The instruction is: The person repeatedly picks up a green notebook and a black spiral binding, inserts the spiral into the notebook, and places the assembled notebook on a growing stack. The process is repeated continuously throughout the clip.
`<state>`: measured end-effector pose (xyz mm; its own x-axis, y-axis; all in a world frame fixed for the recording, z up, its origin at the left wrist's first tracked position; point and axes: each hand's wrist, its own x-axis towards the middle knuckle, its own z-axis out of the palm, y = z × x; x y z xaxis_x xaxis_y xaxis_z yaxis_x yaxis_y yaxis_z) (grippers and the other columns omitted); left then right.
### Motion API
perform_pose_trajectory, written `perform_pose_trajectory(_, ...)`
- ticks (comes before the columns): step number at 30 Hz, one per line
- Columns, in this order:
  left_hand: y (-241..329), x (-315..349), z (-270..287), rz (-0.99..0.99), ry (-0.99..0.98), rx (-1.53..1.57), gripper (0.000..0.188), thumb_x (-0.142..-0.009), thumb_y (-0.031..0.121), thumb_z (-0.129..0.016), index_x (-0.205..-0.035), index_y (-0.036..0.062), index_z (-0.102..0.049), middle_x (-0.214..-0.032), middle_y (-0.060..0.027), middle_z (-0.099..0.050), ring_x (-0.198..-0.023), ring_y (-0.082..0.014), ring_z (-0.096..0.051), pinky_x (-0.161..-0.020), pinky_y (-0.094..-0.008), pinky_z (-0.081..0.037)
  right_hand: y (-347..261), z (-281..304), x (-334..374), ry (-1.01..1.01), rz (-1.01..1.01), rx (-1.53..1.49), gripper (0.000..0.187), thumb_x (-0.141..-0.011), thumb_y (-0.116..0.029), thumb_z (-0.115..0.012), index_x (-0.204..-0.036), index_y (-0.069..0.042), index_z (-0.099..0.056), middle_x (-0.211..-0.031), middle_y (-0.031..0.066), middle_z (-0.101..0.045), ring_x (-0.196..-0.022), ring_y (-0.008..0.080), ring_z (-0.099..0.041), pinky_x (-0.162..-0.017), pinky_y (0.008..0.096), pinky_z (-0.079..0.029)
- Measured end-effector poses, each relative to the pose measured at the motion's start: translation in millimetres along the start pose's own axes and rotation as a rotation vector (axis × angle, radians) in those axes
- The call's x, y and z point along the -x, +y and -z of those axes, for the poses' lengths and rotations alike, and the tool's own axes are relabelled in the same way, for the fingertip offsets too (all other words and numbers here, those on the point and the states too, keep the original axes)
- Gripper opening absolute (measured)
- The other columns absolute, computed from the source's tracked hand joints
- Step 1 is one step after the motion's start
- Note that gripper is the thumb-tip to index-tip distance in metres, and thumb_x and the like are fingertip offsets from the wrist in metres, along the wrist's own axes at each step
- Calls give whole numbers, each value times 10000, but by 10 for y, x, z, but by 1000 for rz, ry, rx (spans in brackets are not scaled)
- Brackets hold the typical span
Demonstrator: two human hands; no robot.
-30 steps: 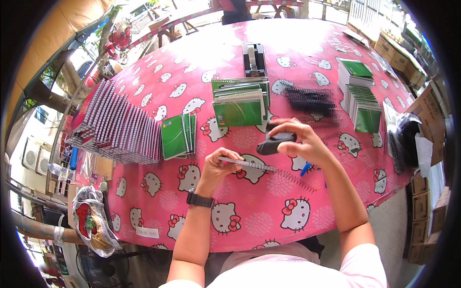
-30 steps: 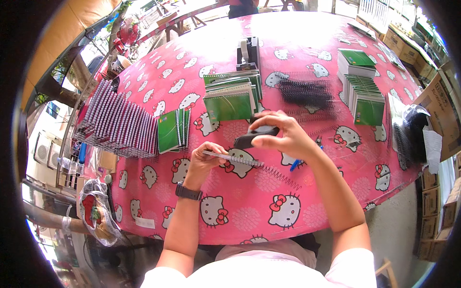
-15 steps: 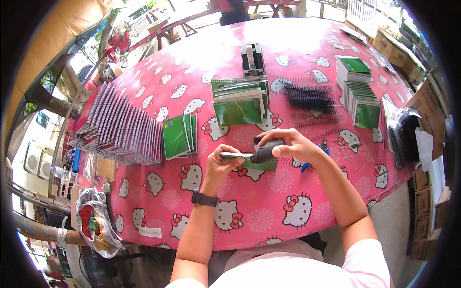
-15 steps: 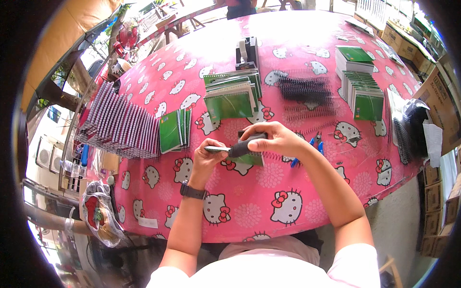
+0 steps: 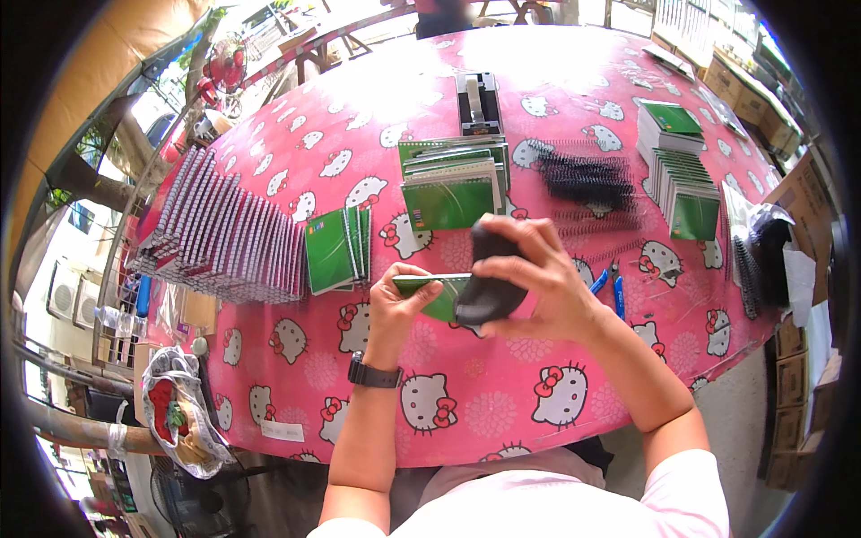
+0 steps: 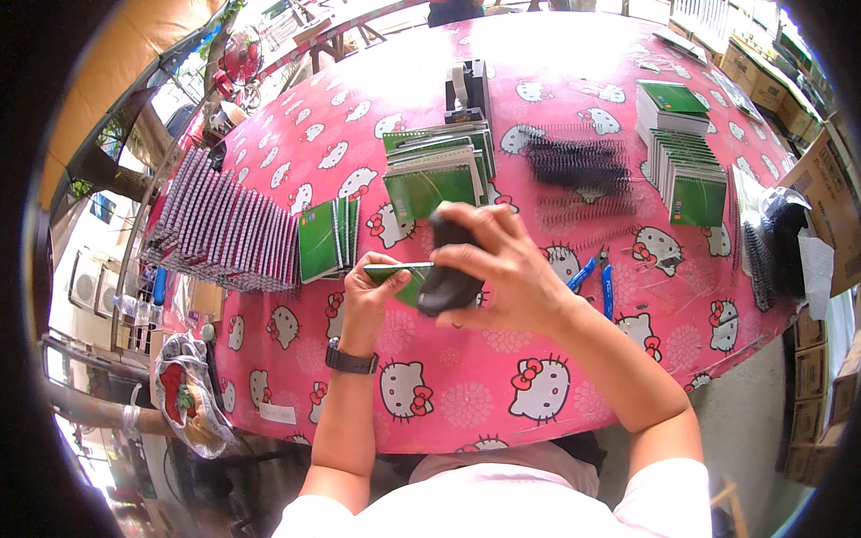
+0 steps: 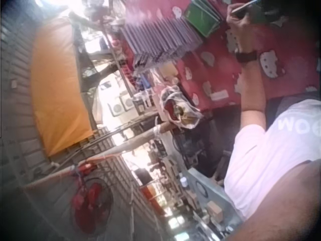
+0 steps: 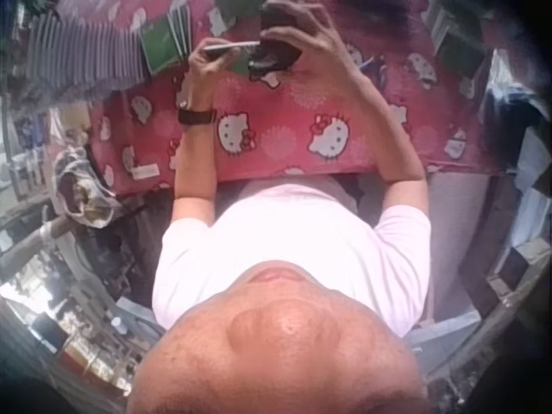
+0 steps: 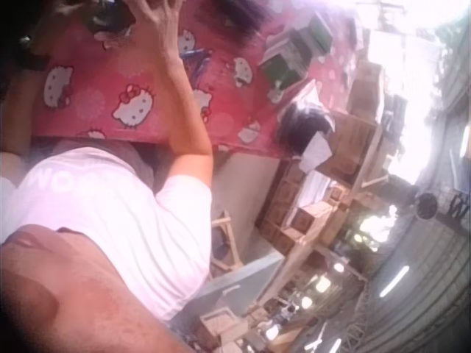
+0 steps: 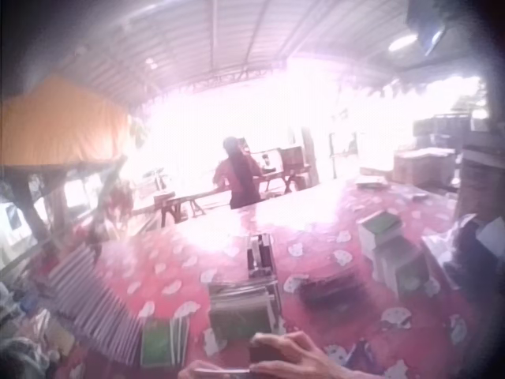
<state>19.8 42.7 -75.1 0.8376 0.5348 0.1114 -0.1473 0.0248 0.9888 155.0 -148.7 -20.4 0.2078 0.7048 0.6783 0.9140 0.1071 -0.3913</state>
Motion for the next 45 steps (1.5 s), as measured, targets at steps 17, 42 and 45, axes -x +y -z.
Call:
perform_pose_trajectory(17, -277, -75, 15, -67, -333, 156, 316, -709, -51, -774, -879, 68, -536, -889, -30, -588, -829, -92, -581, -722, -227, -507, 484, 138, 155, -496, -441, -1074, 527, -747, -432, -754, -1074, -27, -673, -1075, 127, -645, -1054, 199, -552, -930, 335, -418)
perform_pose_trajectory(42, -388, -71, -20, -46, -372, 236, 285, -785, -69, -684, -942, 79, -498, -946, -31, -554, -851, -107, -567, -770, -242, -508, 436, -116, 109, -380, -692, -549, 473, -768, -427, -743, -991, -13, -695, -1017, 91, -656, -922, 170, -587, -809, 301, -458)
perform_pose_trajectory(45, -323, -89, 16, 1, -260, 246, 247, -804, -51, -673, -974, 58, -530, -955, -34, -559, -850, -107, -569, -782, -242, -499, 449, -145, 162, -220, -597, -745, 442, -815, -423, -705, -1001, -23, -690, -945, 69, -653, -859, 125, -571, -753, 275, -456)
